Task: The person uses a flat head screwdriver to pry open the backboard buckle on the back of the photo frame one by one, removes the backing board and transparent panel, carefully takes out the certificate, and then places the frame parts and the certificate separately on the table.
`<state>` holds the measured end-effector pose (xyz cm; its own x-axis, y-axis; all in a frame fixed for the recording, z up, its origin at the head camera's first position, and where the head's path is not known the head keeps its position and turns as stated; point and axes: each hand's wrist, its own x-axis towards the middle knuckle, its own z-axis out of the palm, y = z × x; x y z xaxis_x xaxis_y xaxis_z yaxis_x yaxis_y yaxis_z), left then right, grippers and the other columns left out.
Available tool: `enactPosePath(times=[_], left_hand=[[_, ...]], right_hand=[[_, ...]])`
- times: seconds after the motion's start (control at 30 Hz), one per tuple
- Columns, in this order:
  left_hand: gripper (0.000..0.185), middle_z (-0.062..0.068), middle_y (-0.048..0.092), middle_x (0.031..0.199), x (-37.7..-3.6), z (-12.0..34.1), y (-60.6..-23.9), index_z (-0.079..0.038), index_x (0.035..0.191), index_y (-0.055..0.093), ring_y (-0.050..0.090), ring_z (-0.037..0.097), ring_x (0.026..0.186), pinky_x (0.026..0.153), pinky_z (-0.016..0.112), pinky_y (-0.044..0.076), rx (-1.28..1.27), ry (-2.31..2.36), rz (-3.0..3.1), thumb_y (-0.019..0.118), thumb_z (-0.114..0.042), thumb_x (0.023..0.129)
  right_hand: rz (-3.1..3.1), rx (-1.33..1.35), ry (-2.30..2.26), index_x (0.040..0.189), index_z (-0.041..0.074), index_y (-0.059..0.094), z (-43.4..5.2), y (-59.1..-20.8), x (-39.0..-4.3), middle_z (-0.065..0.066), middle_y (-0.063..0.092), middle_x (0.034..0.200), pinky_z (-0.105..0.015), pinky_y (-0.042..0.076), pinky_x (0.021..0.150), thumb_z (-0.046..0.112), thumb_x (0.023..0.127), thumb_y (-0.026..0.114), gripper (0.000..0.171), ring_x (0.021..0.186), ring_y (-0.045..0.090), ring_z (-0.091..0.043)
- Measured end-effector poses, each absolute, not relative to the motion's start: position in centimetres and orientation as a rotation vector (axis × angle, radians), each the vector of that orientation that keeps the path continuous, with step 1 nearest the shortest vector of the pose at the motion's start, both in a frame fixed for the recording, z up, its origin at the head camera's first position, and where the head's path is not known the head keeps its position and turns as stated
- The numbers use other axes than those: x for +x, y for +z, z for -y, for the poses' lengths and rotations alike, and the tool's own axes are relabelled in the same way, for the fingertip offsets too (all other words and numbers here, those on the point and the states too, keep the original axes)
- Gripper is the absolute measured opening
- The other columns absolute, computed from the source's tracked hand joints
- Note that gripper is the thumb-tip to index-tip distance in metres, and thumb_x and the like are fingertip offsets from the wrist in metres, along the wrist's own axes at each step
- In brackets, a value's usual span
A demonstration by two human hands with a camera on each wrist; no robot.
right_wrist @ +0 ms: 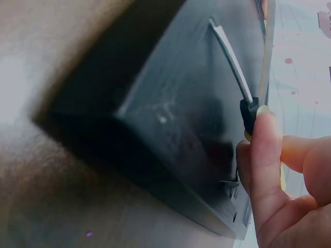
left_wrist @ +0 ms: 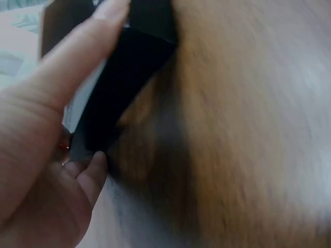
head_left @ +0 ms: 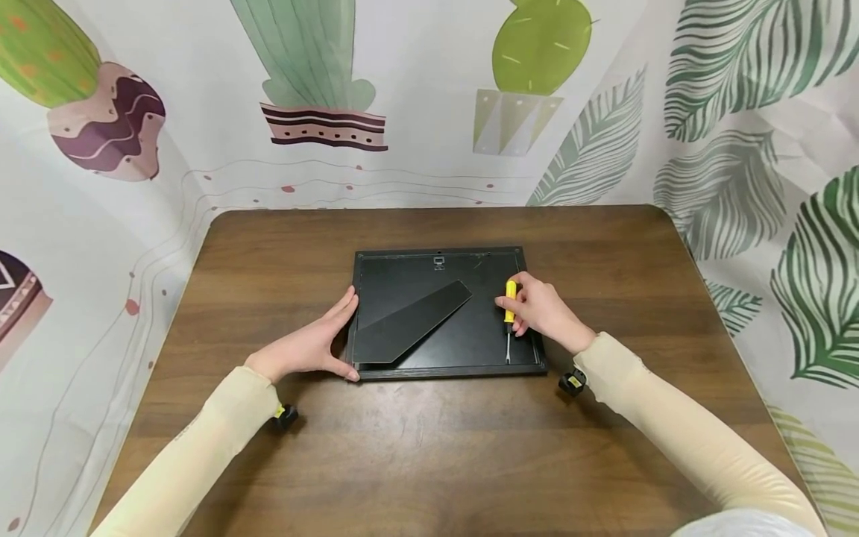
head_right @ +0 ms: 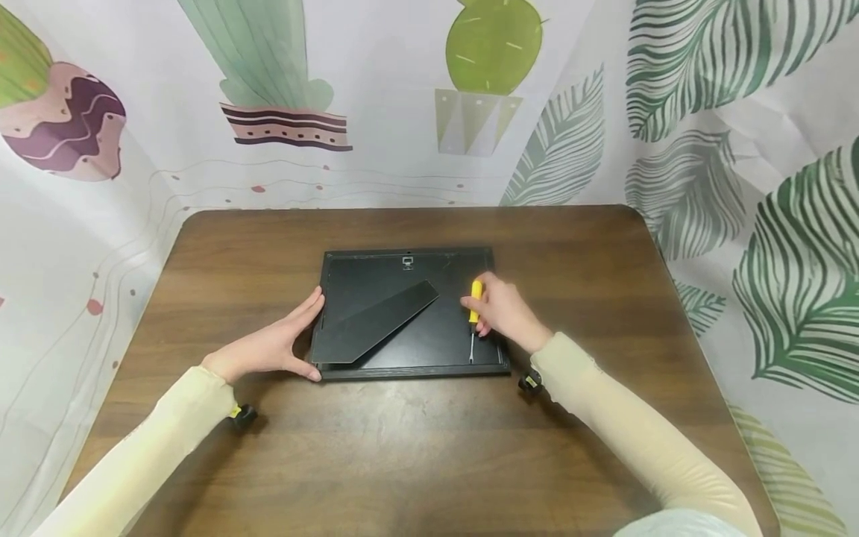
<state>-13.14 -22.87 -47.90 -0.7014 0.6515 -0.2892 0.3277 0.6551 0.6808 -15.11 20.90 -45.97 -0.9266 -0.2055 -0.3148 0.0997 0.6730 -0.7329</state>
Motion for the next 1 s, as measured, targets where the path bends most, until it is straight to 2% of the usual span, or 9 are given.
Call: enactPosePath(times=[0.17,0.4,0.67,0.8,1.0], left_hand=[[0.155,0.014,-0.025,0.171,-12.8,22.7,-48.1,0.0,0.164,-0.01,0.007,0.039,0.159,0.122,0.054,0.034,0.766,0.763,-2.381,0.095,-0.056,0.067],[0.151,0.016,-0.015,0.173,-12.3,22.3,-48.3,0.002,0.165,-0.004,0.017,0.038,0.157,0.122,0.051,0.035,0.778,0.726,-2.474,0.093,-0.061,0.068],[0.149,0.014,-0.012,0.174,-12.1,22.3,-48.6,0.0,0.166,-0.001,0.031,0.04,0.152,0.117,0.049,0.043,0.776,0.7,-2.524,0.091,-0.064,0.068],[0.148,0.015,-0.011,0.174,-12.1,22.3,-48.6,0.001,0.166,0.0,0.032,0.04,0.152,0.116,0.049,0.044,0.792,0.691,-2.528,0.09,-0.064,0.069],[0.146,0.016,-0.01,0.174,-12.1,22.2,-48.4,0.002,0.166,0.001,0.038,0.043,0.148,0.114,0.05,0.045,0.787,0.679,-2.53,0.09,-0.065,0.07]], right_hand=[[-2.517,-0.098,-1.138,0.132,-0.004,0.048,-20.9,-46.1,-15.1,-0.012,0.064,0.077,-0.032,0.062,0.054,0.019,0.1,0.073,0.047,0.053,0.068,-0.02],[-2.521,-0.099,-1.135,0.131,-0.002,0.049,-20.8,-45.8,-15.0,-0.012,0.064,0.075,-0.033,0.062,0.053,0.019,0.099,0.074,0.046,0.052,0.067,-0.02],[-2.623,-0.218,-1.081,0.136,-0.004,0.05,-20.7,-45.3,-14.6,-0.009,0.066,0.076,-0.03,0.06,0.051,0.02,0.103,0.069,0.046,0.052,0.065,-0.017],[-2.668,-0.299,-1.104,0.136,-0.004,0.052,-20.7,-44.8,-13.9,-0.007,0.067,0.074,-0.029,0.059,0.05,0.016,0.105,0.065,0.04,0.055,0.064,-0.017],[-2.784,-0.451,-1.108,0.131,0.003,0.054,-20.6,-43.5,-12.0,-0.004,0.066,0.075,-0.029,0.054,0.048,0.014,0.105,0.064,0.03,0.056,0.06,-0.015]])
